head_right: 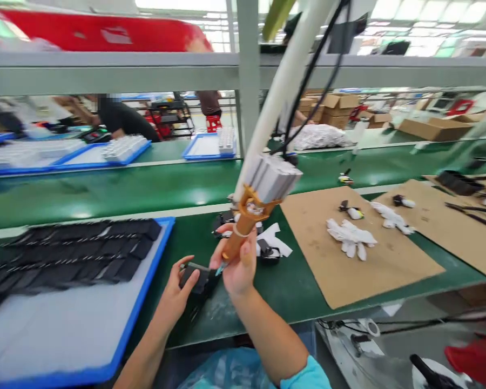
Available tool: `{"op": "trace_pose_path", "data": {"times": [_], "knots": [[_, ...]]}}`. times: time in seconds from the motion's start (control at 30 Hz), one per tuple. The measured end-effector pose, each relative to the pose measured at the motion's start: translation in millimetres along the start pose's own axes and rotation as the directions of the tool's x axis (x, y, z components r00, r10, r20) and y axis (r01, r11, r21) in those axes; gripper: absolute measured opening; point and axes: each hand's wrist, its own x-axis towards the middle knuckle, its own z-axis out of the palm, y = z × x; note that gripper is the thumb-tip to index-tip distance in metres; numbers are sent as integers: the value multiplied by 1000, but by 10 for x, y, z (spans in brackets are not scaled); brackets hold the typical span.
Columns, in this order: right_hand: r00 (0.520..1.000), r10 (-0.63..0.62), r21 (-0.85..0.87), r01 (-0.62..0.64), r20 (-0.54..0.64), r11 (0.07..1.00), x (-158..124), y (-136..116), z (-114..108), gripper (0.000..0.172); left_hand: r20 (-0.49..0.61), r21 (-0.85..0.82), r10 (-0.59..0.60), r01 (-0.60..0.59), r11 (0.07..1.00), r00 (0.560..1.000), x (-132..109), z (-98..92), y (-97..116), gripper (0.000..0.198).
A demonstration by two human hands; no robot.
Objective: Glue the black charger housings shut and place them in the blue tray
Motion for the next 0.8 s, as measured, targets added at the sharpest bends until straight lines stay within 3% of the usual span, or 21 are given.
{"op": "trace_pose_path", "data": {"times": [0.07, 0.13, 0.23, 0.33, 0.5, 0.57, 0.63, 0.7, 0.77, 0.8], "knots": [[1000, 11, -19, -11, -17, 1000, 8, -32, 0, 30, 130, -449, -116, 163, 878, 985, -20, -44, 65, 56], [999, 24, -42, -25, -28, 999, 17, -62, 2, 31, 255, -698, -158, 295, 653, 954, -57, -76, 129, 55], [999, 34, -77, -36, -29, 996, 21, -96, 8, 32, 337, -824, -119, 353, 444, 934, -121, -115, 188, 47], [999, 36, -96, -39, -30, 995, 18, -109, 10, 33, 335, -858, -27, 317, 404, 942, -163, -161, 185, 44], [999, 34, -131, -39, -39, 991, 24, -112, 0, 38, 303, -863, 82, 236, 447, 949, -200, -238, 123, 45], [998, 49, -128, -54, -45, 990, 24, -118, -1, 40, 265, -840, 93, 182, 512, 960, -230, -272, 105, 49], [996, 62, -120, -69, -66, 990, 16, -130, -1, 42, 197, -764, 81, 101, 637, 977, -276, -338, 86, 53], [993, 65, -116, -76, -98, 990, 7, -142, -7, 44, 60, -563, 69, -23, 826, 996, -331, -469, 52, 51], [990, 74, -120, -88, -120, 989, 1, -150, -27, 45, -128, -180, 100, -122, 976, 987, -375, -697, -14, 48], [989, 84, -124, -99, -124, 987, 1, -151, -41, 46, -223, 46, 140, -133, 990, 965, -389, -854, -61, 48]]}}
